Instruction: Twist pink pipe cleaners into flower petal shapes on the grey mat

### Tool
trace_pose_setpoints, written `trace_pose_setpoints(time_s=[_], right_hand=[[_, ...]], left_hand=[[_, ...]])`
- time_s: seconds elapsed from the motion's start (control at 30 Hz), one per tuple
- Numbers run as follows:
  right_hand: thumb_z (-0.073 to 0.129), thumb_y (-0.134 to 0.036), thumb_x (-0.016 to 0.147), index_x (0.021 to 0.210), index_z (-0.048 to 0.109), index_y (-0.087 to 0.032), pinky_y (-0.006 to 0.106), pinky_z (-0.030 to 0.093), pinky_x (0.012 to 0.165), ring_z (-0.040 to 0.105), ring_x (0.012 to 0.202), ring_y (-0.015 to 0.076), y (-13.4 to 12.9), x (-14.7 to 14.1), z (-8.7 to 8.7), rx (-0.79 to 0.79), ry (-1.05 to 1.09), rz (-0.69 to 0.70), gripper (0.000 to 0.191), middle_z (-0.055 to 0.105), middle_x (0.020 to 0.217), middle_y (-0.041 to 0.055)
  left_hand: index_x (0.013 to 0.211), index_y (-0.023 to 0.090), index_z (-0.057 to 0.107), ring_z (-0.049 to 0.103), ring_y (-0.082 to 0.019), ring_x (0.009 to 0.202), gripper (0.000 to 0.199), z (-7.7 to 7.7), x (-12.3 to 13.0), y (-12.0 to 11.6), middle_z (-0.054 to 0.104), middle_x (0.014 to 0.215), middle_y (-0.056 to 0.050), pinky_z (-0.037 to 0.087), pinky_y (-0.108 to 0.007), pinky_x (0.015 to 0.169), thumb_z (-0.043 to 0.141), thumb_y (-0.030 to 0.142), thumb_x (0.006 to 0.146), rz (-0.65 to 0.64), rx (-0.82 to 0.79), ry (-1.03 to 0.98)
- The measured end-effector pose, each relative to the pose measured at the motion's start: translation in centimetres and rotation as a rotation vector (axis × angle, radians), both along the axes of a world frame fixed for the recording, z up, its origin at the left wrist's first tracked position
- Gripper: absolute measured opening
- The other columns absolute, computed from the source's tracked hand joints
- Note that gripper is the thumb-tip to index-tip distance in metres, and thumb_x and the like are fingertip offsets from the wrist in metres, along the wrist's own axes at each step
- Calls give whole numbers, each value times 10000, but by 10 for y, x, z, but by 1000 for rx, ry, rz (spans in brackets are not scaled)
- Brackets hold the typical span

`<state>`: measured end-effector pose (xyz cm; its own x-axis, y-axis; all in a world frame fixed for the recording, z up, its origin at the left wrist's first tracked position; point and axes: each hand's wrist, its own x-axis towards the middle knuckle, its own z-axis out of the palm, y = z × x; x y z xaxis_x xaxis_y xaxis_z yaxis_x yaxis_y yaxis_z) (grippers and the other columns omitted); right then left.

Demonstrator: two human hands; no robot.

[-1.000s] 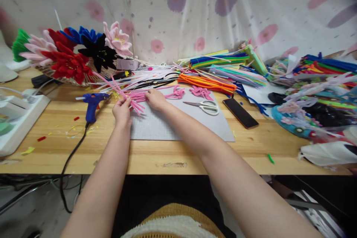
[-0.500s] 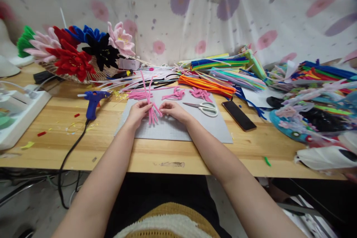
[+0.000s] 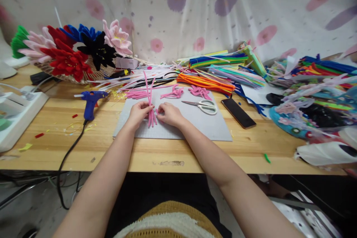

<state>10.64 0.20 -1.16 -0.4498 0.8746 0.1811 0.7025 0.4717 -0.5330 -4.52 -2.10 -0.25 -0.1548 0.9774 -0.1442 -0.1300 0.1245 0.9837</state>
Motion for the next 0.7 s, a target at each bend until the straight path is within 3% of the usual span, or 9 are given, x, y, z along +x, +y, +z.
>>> trace_pose_setpoints(time_s=[0.13,0.27,0.47,0.7], right_hand=[[529,-252,742,753,568,-177,238,346,625,500,714,120,-1,-2,-1,-6,56,-26,85,585,789,17],[505,-265,773,794,570,-168,228,369,656,507,711,109,1,1,1,-22,142,70,119,589,787,11],[557,-228,714,758,594,-163,283,367,738,504,858,177,-5,4,6,97,-90,39,86,587,853,66],[515,-237,737,775,566,-164,224,375,636,493,652,98,5,6,-3,-97,284,45,96,577,721,-8]], left_hand=[[709,127,598,504,-86,488,404,-1,0,-1,580,611,12,417,-212,451,782,340,420,-7,9,23],[701,134,585,517,-96,517,398,0,1,-2,583,630,9,421,-209,449,780,334,419,-49,23,42],[731,138,585,529,-105,529,391,-2,-1,-1,611,688,-14,419,-213,449,756,351,451,-24,27,71],[721,150,570,513,-92,520,378,-3,-1,-2,594,642,2,389,-182,438,763,339,456,-95,55,112]])
